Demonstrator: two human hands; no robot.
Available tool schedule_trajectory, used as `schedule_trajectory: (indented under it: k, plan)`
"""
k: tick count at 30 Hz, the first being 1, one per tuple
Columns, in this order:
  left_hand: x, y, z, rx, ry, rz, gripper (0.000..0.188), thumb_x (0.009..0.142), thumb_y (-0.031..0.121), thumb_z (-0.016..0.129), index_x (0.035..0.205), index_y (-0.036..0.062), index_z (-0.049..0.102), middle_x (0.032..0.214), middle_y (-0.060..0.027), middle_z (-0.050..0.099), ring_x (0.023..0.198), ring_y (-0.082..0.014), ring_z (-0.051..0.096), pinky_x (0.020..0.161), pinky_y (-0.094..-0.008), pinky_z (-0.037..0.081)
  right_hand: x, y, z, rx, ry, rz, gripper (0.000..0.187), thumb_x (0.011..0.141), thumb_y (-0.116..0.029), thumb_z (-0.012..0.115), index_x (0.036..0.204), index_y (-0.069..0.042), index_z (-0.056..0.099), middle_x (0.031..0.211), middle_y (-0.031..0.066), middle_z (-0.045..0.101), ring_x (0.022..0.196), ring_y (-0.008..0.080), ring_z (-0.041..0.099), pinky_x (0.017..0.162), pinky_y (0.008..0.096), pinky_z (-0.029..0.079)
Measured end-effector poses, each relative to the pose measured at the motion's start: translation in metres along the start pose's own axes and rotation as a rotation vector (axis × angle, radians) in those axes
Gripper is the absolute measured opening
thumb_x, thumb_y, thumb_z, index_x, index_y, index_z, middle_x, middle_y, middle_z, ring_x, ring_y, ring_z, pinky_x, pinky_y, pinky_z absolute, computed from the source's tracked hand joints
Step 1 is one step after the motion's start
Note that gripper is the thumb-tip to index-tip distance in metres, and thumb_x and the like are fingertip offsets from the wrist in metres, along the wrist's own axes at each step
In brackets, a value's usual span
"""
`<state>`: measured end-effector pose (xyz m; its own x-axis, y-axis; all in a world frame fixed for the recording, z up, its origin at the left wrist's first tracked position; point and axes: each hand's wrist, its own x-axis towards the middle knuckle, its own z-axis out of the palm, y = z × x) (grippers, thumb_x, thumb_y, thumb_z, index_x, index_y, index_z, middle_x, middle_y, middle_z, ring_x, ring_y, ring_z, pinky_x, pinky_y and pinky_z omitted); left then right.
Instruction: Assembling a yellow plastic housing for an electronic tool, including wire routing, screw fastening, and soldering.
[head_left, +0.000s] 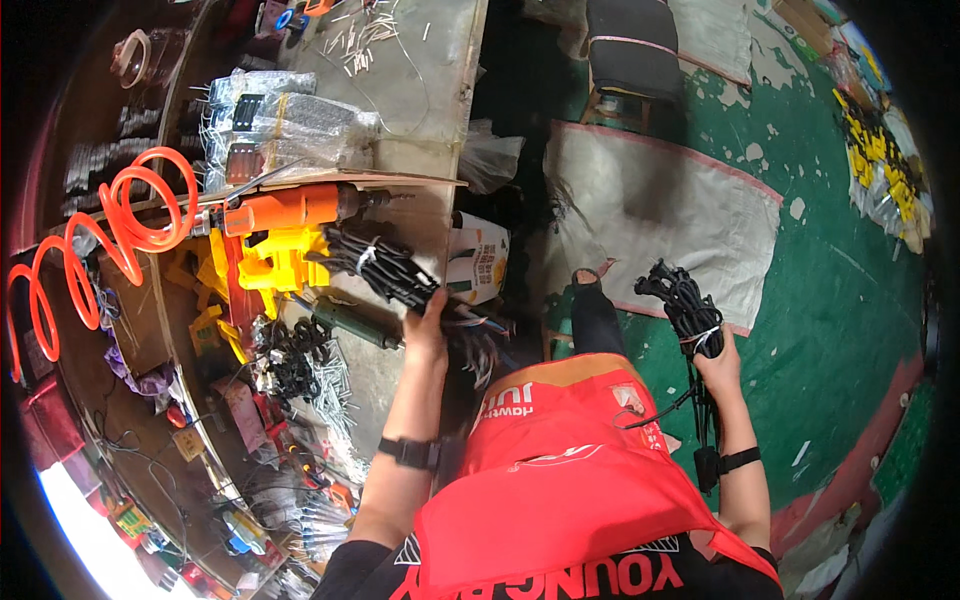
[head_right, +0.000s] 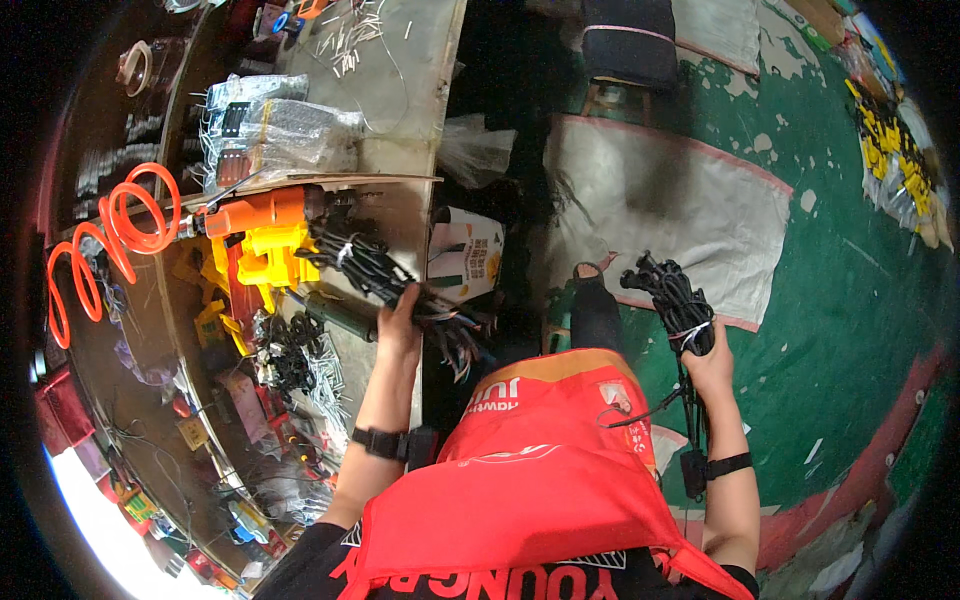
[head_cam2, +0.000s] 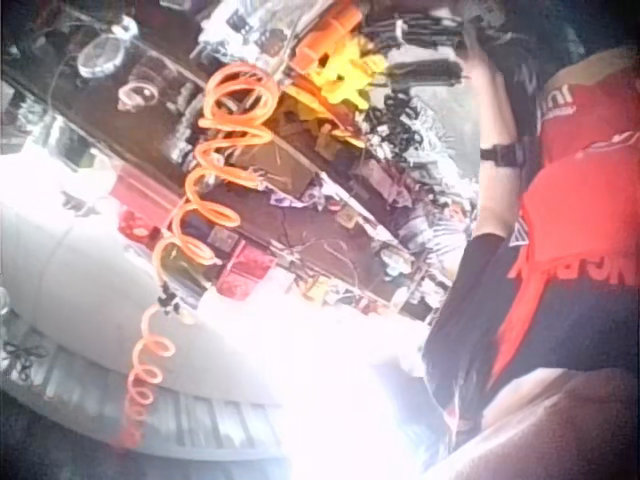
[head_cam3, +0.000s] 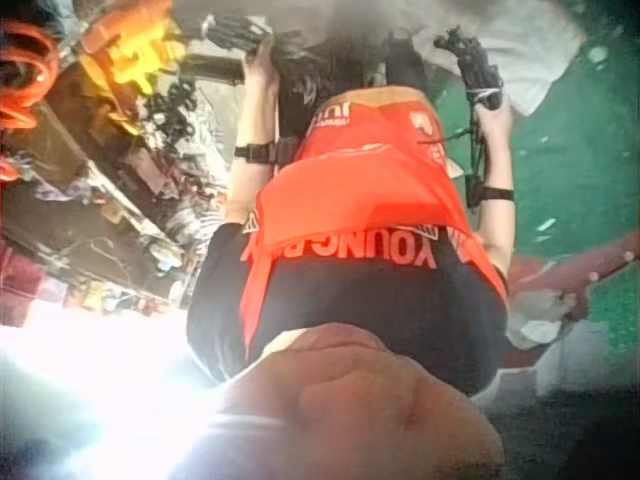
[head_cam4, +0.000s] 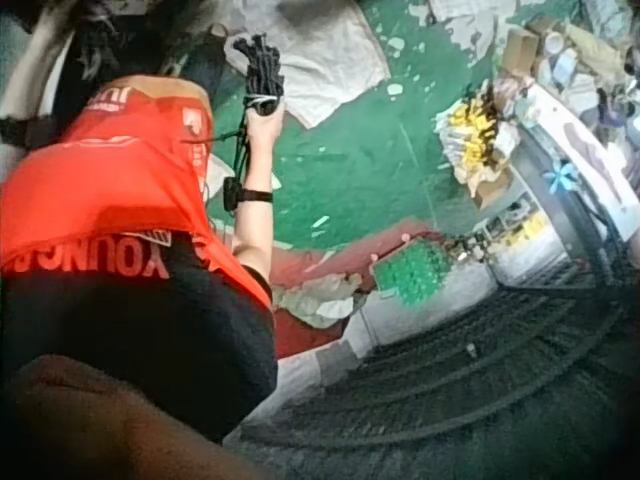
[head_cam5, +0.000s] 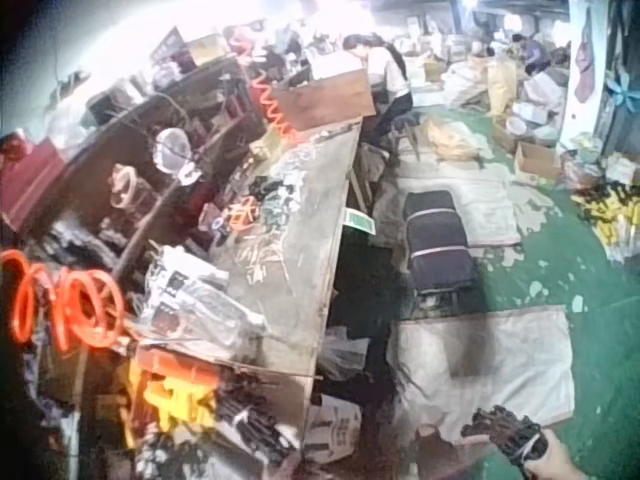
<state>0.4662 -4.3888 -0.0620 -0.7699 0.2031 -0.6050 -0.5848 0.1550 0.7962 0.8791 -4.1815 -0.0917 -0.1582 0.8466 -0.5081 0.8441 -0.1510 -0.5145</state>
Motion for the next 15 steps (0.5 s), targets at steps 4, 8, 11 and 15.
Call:
schedule_trajectory:
  k: [4, 8, 11, 15]
  plan:
    - [0.018, -0.007, 0.019, 0.003, -0.033, -0.099, 0.038, 0.084, 0.011, 0.07, 0.117, 0.0007, 0.054, 0.102, -0.0062, 0.062, 0.091, -0.0208, 0.059, 0.077, -0.0368, 0.05, -0.014, 0.059, -0.012, 0.029, 0.029, 0.087, 0.063, 0.064, -0.014, 0.065, 0.123, -0.001, 0.047, 0.105, 0.0222, 0.062, 0.098, 0.0332, 0.062, 0.087, 0.038, 0.047]
    - [0.054, -0.002, 0.006, 0.093, -0.262, -0.117, 0.038, 0.092, 0.03, 0.058, 0.118, 0.0034, 0.058, 0.115, -0.0098, 0.06, 0.099, -0.0224, 0.058, 0.089, -0.0385, 0.044, -0.032, 0.102, -0.015, 0.09, 0.124, 0.239, 0.065, 0.061, -0.018, 0.071, 0.119, 0.001, 0.05, 0.106, 0.022, 0.062, 0.098, 0.0317, 0.062, 0.087, 0.0383, 0.047]
    - [0.077, 0.008, -0.01, 0.053, -0.527, -0.273, 0.04, 0.092, 0.039, 0.056, 0.118, 0.009, 0.055, 0.112, -0.0092, 0.061, 0.103, -0.0249, 0.056, 0.092, -0.041, 0.043, -0.046, 0.14, -0.004, 0.081, 0.276, 0.375, 0.063, 0.059, -0.021, 0.073, 0.114, 0.001, 0.052, 0.105, 0.0239, 0.063, 0.099, 0.0372, 0.062, 0.086, 0.0408, 0.048]
    - [0.055, 0.02, 0.005, 0.337, -0.163, -0.257, 0.044, 0.087, 0.049, 0.061, 0.106, 0.0091, 0.061, 0.103, -0.0067, 0.063, 0.093, -0.0223, 0.059, 0.072, -0.0385, 0.05, -0.092, 0.193, -0.01, 0.176, 0.368, 0.69, 0.064, 0.06, -0.023, 0.073, 0.115, 0.001, 0.051, 0.104, 0.0225, 0.064, 0.097, 0.0374, 0.062, 0.086, 0.0408, 0.048]
